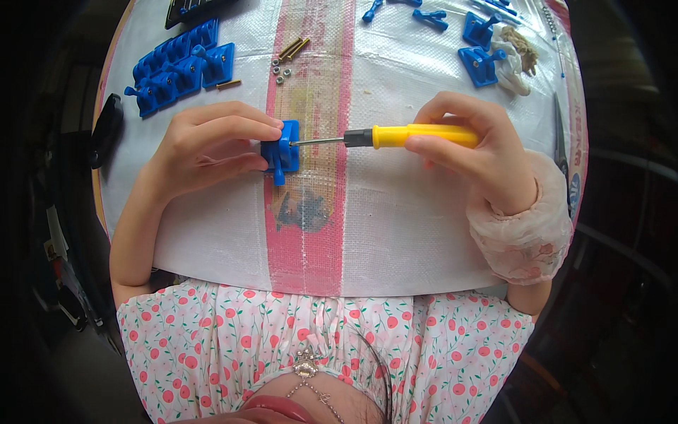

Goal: Assembling small blue plastic components using screws and a screwdriver.

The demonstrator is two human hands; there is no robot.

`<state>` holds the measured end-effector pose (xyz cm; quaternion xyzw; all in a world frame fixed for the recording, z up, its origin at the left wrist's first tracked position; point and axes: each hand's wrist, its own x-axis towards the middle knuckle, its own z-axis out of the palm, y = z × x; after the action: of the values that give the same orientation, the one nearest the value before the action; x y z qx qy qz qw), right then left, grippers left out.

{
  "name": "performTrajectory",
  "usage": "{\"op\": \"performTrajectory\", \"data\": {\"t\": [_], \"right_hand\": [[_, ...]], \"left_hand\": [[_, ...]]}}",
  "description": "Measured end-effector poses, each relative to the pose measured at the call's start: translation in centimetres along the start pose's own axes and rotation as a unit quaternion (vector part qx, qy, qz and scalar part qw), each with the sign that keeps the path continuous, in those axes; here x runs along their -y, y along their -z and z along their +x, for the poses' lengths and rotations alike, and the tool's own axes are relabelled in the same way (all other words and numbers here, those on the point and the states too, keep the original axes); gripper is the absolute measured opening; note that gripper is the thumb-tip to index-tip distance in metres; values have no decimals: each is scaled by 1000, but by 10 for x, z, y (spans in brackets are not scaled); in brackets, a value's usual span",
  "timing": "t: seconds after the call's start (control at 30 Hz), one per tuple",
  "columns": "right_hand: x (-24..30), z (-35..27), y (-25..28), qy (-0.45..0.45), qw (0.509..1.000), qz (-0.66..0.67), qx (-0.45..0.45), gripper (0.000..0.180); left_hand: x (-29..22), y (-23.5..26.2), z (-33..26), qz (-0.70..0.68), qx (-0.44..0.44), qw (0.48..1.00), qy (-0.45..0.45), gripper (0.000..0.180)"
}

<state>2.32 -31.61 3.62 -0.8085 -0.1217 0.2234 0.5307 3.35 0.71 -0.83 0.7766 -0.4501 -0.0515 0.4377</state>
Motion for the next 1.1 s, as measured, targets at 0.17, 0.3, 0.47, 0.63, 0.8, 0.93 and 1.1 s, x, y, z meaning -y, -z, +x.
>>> {"op": "performTrajectory", "data": {"t": [0.17, 0.3, 0.47, 0.63, 0.8, 0.93, 1.1], "right_hand": [[13, -1, -5, -89, 995, 29, -41, 20], [16, -4, -2, -137, 987, 78, -25, 22], [10, -4, 3, -49, 996, 62, 35, 26], [3, 0, 1, 72, 997, -35, 22, 21], [0, 6, 0, 166, 976, -139, 24, 16], [1, 3, -4, 223, 958, -181, 18, 14], [1, 1, -7, 129, 988, -87, 14, 6]], "left_hand": [[-1, 1, 0, 3, -1, 1000, 3, 35], [-1, 0, 1, -2, -4, 1000, 0, 35], [-1, 0, 0, 3, -4, 1000, 0, 36], [-1, 0, 0, -3, -9, 1000, -1, 34], [-1, -1, 1, -14, -8, 1000, -9, 29], [1, -4, 0, -52, -24, 998, 5, 27], [2, -5, 1, -74, -25, 997, 21, 28]]}}
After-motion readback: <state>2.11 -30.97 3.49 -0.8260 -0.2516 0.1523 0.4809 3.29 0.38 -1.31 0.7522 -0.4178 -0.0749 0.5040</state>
